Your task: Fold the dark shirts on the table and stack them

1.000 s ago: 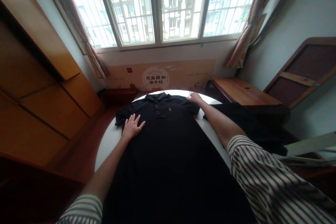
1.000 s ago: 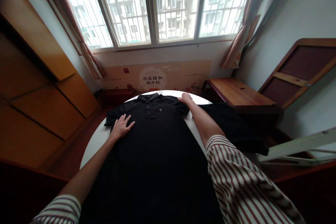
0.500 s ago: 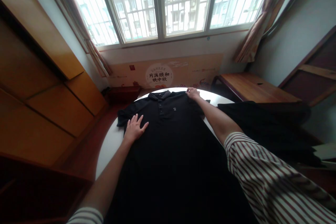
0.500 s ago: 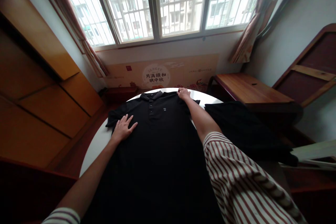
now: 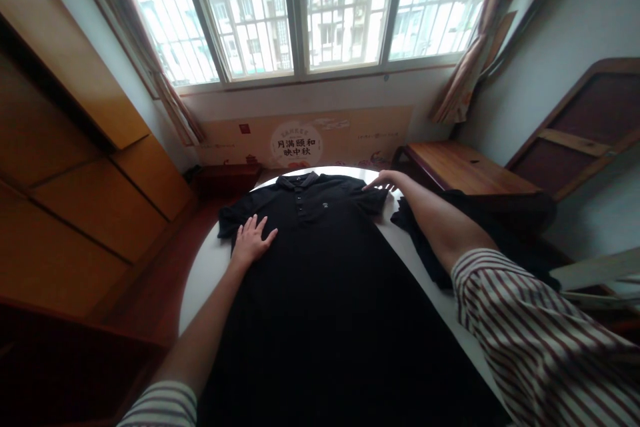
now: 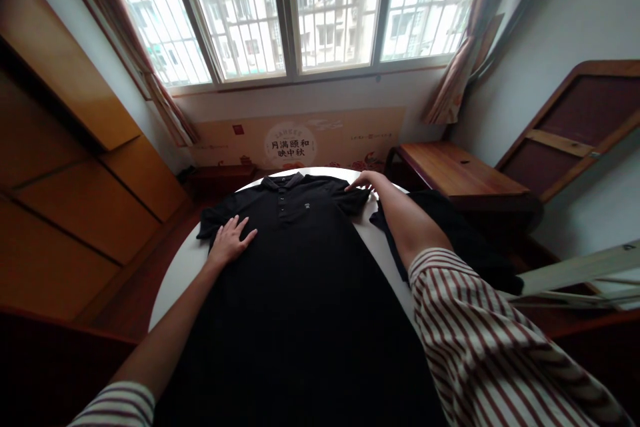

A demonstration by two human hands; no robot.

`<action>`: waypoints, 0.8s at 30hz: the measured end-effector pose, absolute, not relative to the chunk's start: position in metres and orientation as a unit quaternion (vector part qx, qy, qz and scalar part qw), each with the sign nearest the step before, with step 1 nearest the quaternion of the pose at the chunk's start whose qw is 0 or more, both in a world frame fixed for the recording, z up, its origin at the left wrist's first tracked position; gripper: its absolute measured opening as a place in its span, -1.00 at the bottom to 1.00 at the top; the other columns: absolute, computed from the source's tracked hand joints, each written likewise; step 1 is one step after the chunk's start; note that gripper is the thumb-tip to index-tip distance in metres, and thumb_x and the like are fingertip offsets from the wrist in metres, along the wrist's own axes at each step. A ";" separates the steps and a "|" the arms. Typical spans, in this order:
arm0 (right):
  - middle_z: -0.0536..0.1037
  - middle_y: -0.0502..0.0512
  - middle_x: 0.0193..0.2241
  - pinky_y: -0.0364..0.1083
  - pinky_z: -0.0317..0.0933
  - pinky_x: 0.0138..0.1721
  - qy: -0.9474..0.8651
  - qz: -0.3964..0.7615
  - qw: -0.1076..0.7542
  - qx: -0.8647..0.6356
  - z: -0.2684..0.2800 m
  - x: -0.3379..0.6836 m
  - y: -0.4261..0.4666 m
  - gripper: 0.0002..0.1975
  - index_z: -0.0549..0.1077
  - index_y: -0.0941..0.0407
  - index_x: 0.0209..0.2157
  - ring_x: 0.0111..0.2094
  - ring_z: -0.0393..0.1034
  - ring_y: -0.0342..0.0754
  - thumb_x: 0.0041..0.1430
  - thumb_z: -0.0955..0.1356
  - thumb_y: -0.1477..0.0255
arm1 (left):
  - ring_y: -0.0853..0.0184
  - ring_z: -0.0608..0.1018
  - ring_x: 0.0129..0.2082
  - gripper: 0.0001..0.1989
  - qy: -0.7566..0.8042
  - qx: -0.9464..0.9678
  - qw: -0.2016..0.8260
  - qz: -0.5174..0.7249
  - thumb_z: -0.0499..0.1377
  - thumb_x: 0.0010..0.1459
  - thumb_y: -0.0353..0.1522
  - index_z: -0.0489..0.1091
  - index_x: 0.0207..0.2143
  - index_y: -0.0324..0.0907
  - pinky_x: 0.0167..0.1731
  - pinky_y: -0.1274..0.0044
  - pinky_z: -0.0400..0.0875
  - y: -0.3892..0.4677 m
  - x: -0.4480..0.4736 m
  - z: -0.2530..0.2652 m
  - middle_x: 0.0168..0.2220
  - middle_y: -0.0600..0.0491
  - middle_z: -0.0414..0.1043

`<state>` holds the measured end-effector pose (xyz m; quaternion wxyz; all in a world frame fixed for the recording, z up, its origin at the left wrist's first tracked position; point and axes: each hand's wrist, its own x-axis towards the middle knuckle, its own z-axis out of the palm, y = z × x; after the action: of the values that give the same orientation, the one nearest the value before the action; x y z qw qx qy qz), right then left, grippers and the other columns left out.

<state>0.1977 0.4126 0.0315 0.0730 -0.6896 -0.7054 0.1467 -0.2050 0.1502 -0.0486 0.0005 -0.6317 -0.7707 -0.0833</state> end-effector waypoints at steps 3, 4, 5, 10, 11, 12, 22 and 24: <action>0.55 0.23 -0.44 0.05 0.46 -0.35 -0.679 0.248 0.040 -0.690 0.042 0.205 0.400 -0.53 0.53 0.29 -0.40 -0.37 0.49 0.08 -0.25 0.63 0.24 | 0.08 0.04 0.41 -0.25 -0.770 -0.633 0.004 -0.083 -0.14 0.29 0.10 0.10 0.37 -0.13 0.33 0.16 -0.05 0.152 -0.207 -0.052 0.41 -0.14 -0.06; 0.54 0.20 -0.45 0.05 0.47 -0.36 -0.674 0.267 0.047 -0.687 0.045 0.206 0.396 -0.58 0.53 0.29 -0.41 -0.38 0.49 0.06 -0.24 0.63 0.32 | 0.08 0.04 0.40 -0.24 -0.769 -0.634 0.005 -0.084 -0.14 0.29 0.11 0.10 0.37 -0.12 0.33 0.16 -0.05 0.153 -0.207 -0.053 0.41 -0.14 -0.06; 0.52 0.18 -0.45 0.04 0.48 -0.36 -0.671 0.281 0.059 -0.684 0.048 0.206 0.392 -0.64 0.52 0.29 -0.42 -0.39 0.48 0.04 -0.21 0.62 0.40 | 0.08 0.04 0.40 -0.24 -0.768 -0.635 0.005 -0.085 -0.14 0.29 0.11 0.10 0.37 -0.12 0.33 0.16 -0.05 0.153 -0.208 -0.053 0.41 -0.14 -0.06; 0.47 0.06 -0.50 -0.05 0.47 -0.40 -0.667 0.285 0.155 -0.671 0.056 0.207 0.376 -0.83 0.49 0.28 -0.37 -0.48 0.43 -0.11 -0.05 0.50 0.65 | 0.07 0.03 0.41 -0.23 -0.765 -0.638 0.001 -0.085 -0.15 0.29 0.11 0.10 0.37 -0.15 0.33 0.15 -0.06 0.153 -0.209 -0.053 0.41 -0.16 -0.07; 0.46 0.06 -0.49 -0.07 0.47 -0.41 -0.667 0.275 0.171 -0.671 0.056 0.207 0.374 -0.83 0.49 0.28 -0.35 -0.49 0.42 -0.12 -0.04 0.48 0.66 | 0.07 0.03 0.41 -0.23 -0.765 -0.638 0.000 -0.085 -0.15 0.29 0.11 0.10 0.37 -0.15 0.33 0.15 -0.06 0.153 -0.209 -0.053 0.41 -0.16 -0.07; 0.47 0.07 -0.47 -0.08 0.46 -0.43 -0.667 0.262 0.184 -0.673 0.056 0.206 0.371 -0.81 0.49 0.28 -0.32 -0.49 0.42 -0.12 -0.04 0.47 0.66 | 0.07 0.03 0.40 -0.23 -0.766 -0.638 0.000 -0.085 -0.15 0.29 0.11 0.10 0.37 -0.15 0.33 0.15 -0.06 0.153 -0.209 -0.053 0.41 -0.16 -0.06; 0.54 0.26 -0.09 -0.15 0.28 -0.14 -0.796 0.116 0.169 -0.569 0.063 0.128 0.351 -0.45 0.42 0.23 0.02 -0.12 0.44 0.02 -0.09 0.45 0.64 | 0.06 0.04 0.40 -0.25 -0.768 -0.634 -0.006 -0.089 -0.13 0.30 0.09 0.11 0.36 -0.15 0.33 0.16 -0.06 0.152 -0.205 -0.048 0.41 -0.16 -0.06; 0.54 0.23 -0.09 -0.14 0.28 -0.12 -0.829 0.114 0.131 -0.532 0.057 0.101 0.343 -0.45 0.43 0.18 0.02 -0.11 0.44 0.04 -0.09 0.50 0.54 | 0.06 0.04 0.40 -0.25 -0.767 -0.635 -0.005 -0.090 -0.13 0.29 0.09 0.11 0.36 -0.15 0.33 0.16 -0.06 0.152 -0.206 -0.048 0.41 -0.16 -0.06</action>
<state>0.1011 0.3427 0.0570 0.1313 -0.5317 -0.8289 0.1138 -0.2056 0.1518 -0.0480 -0.0051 -0.6352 -0.7670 -0.0900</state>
